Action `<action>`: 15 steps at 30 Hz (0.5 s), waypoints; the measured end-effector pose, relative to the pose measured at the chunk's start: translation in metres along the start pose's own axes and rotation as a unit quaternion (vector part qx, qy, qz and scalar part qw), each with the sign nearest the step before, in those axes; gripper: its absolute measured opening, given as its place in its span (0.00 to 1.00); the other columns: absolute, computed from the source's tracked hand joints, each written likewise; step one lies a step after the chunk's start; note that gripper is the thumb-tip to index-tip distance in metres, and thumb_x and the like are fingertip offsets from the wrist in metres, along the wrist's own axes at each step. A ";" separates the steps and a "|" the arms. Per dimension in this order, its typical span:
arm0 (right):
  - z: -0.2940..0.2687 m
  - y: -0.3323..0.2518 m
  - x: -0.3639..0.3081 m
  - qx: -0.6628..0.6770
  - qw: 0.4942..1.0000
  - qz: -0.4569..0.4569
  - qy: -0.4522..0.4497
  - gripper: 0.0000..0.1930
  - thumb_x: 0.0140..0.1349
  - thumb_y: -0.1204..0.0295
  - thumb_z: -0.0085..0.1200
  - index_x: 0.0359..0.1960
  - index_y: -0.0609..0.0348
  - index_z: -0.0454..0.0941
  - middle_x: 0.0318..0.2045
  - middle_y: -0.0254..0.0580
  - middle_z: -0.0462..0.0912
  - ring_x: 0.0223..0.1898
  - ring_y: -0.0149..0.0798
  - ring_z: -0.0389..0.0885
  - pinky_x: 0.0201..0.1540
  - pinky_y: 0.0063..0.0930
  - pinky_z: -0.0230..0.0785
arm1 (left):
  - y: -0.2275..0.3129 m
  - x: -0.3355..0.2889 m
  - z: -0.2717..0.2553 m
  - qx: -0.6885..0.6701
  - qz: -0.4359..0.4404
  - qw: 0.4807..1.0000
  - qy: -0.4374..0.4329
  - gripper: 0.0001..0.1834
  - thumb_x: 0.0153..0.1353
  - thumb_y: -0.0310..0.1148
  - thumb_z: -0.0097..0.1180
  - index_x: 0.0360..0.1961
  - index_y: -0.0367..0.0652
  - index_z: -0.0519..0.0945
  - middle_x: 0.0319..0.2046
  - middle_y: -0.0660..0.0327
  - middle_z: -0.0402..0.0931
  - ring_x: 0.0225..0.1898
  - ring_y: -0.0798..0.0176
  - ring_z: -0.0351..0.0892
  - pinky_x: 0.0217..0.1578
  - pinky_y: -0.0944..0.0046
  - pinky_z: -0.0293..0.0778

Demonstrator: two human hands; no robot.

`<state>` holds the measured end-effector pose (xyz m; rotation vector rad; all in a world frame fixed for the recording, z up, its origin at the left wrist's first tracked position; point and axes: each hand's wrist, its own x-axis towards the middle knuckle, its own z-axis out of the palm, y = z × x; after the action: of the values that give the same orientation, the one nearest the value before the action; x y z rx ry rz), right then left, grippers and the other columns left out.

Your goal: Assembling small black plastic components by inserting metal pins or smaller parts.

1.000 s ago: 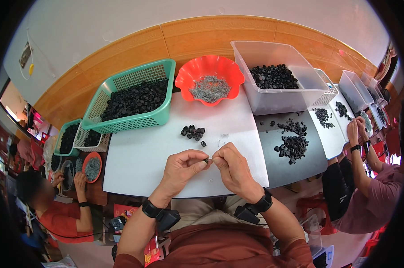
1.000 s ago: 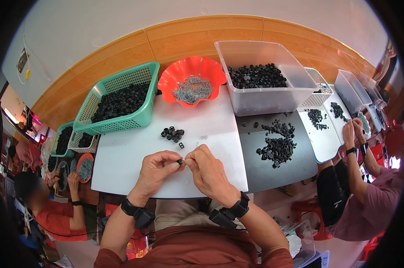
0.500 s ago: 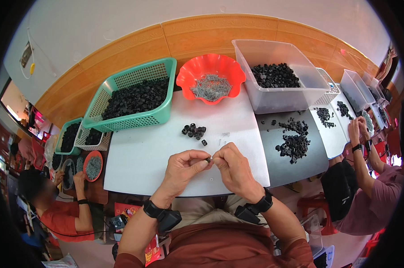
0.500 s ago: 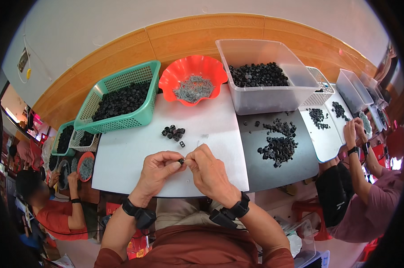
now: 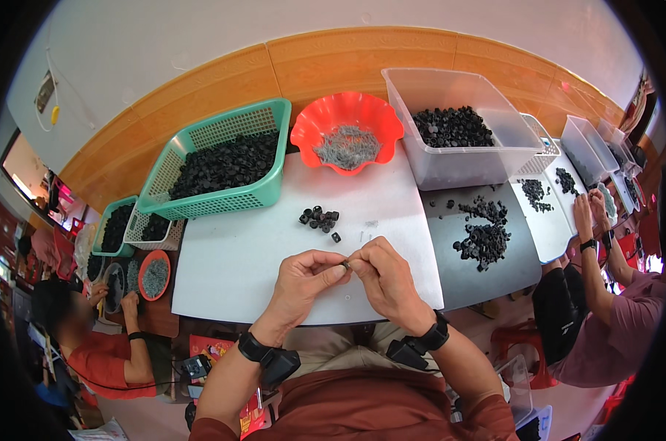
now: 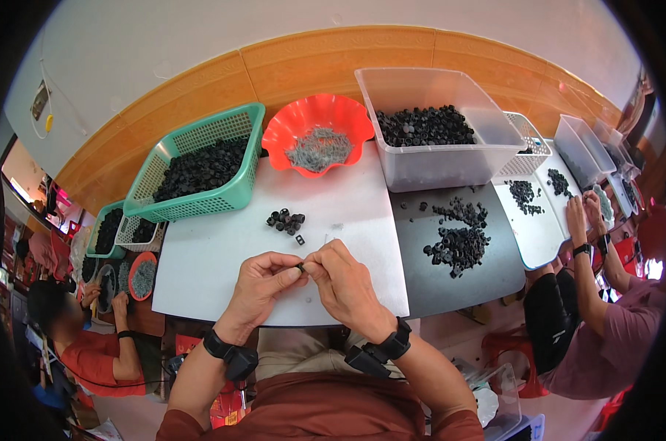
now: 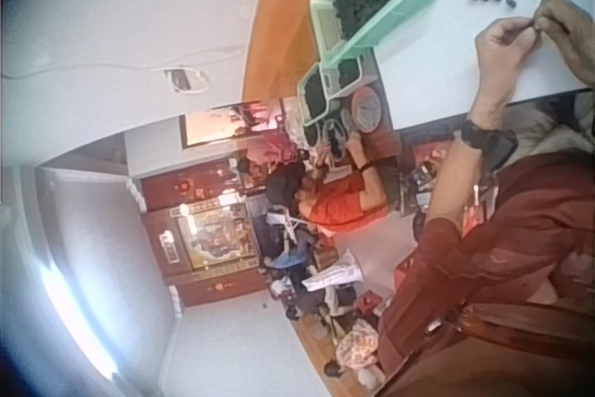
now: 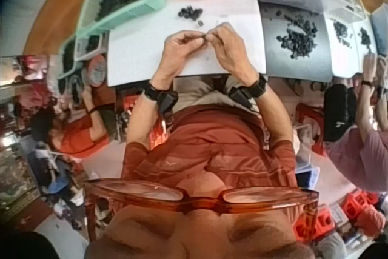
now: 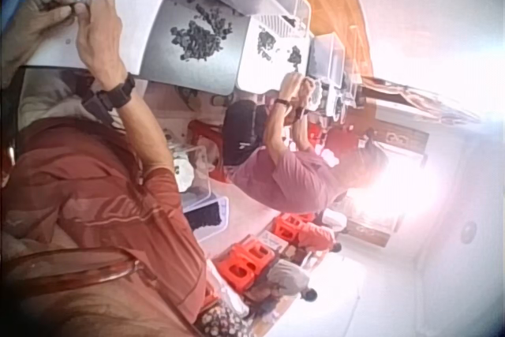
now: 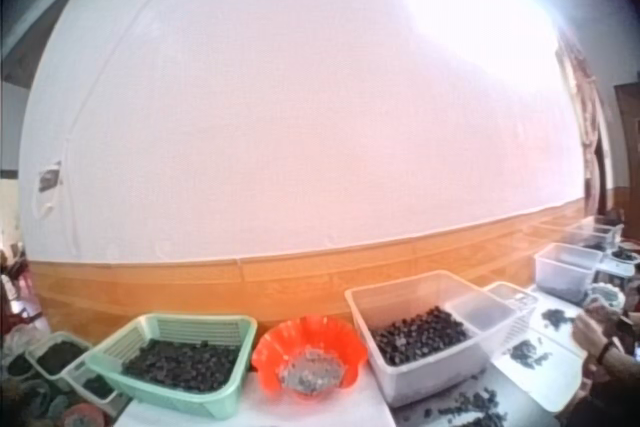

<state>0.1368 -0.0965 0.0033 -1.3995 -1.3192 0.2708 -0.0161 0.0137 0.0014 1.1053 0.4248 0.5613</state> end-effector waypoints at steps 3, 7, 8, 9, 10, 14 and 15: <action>-0.001 0.000 -0.001 -0.012 1.000 -0.020 -0.003 0.04 0.68 0.76 0.56 0.42 0.62 0.78 0.37 0.47 0.78 0.32 0.50 0.83 0.35 0.36 0.76 | 0.000 -0.001 0.003 -0.031 -0.013 0.999 0.002 0.11 0.65 0.20 0.62 0.47 0.31 0.82 0.42 0.52 0.84 0.43 0.63 0.86 0.50 0.63 0.83; -0.002 -0.003 -0.002 0.001 0.999 -0.051 -0.001 0.08 0.67 0.77 0.58 0.46 0.62 0.81 0.38 0.47 0.79 0.32 0.47 0.83 0.34 0.34 0.76 | -0.002 -0.003 0.001 -0.060 -0.019 0.998 -0.004 0.10 0.65 0.20 0.61 0.47 0.32 0.81 0.44 0.53 0.83 0.44 0.63 0.85 0.52 0.61 0.84; -0.002 -0.002 -0.003 0.001 0.999 -0.052 -0.001 0.08 0.67 0.77 0.58 0.46 0.62 0.81 0.38 0.47 0.79 0.32 0.47 0.83 0.34 0.34 0.76 | -0.002 -0.004 0.001 -0.061 -0.019 0.998 -0.004 0.10 0.65 0.20 0.61 0.47 0.32 0.81 0.44 0.53 0.83 0.44 0.63 0.85 0.52 0.61 0.84; -0.002 -0.001 -0.003 0.004 0.998 -0.059 -0.003 0.09 0.67 0.77 0.58 0.48 0.62 0.80 0.39 0.47 0.79 0.31 0.46 0.82 0.34 0.33 0.76 | -0.001 -0.004 0.001 -0.075 -0.026 0.997 -0.008 0.09 0.66 0.21 0.61 0.47 0.32 0.81 0.44 0.54 0.83 0.44 0.64 0.85 0.53 0.61 0.84; -0.002 0.000 -0.003 0.006 0.998 -0.065 -0.005 0.11 0.67 0.77 0.58 0.50 0.61 0.80 0.39 0.46 0.79 0.30 0.45 0.81 0.33 0.33 0.76 | 0.000 -0.004 0.001 -0.089 -0.034 0.995 -0.012 0.09 0.66 0.22 0.61 0.47 0.33 0.81 0.44 0.55 0.83 0.45 0.64 0.85 0.53 0.61 0.84; -0.004 -0.006 -0.002 0.011 0.998 -0.053 -0.014 0.14 0.65 0.77 0.61 0.52 0.60 0.80 0.41 0.45 0.79 0.27 0.41 0.79 0.31 0.30 0.75 | 0.001 -0.004 0.002 -0.114 -0.045 0.992 -0.011 0.08 0.67 0.22 0.61 0.46 0.34 0.81 0.43 0.57 0.83 0.44 0.65 0.84 0.53 0.62 0.84; -0.004 -0.008 -0.002 0.018 0.999 -0.030 -0.024 0.16 0.63 0.77 0.63 0.53 0.60 0.80 0.41 0.45 0.79 0.27 0.39 0.79 0.30 0.29 0.74 | 0.000 -0.004 0.001 -0.118 -0.048 0.992 -0.010 0.08 0.67 0.23 0.60 0.46 0.35 0.82 0.43 0.57 0.83 0.44 0.65 0.84 0.52 0.62 0.84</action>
<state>0.1350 -0.1028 0.0100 -1.3289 -1.3869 0.2873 -0.0184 0.0106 0.0024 0.8578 0.3818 0.5005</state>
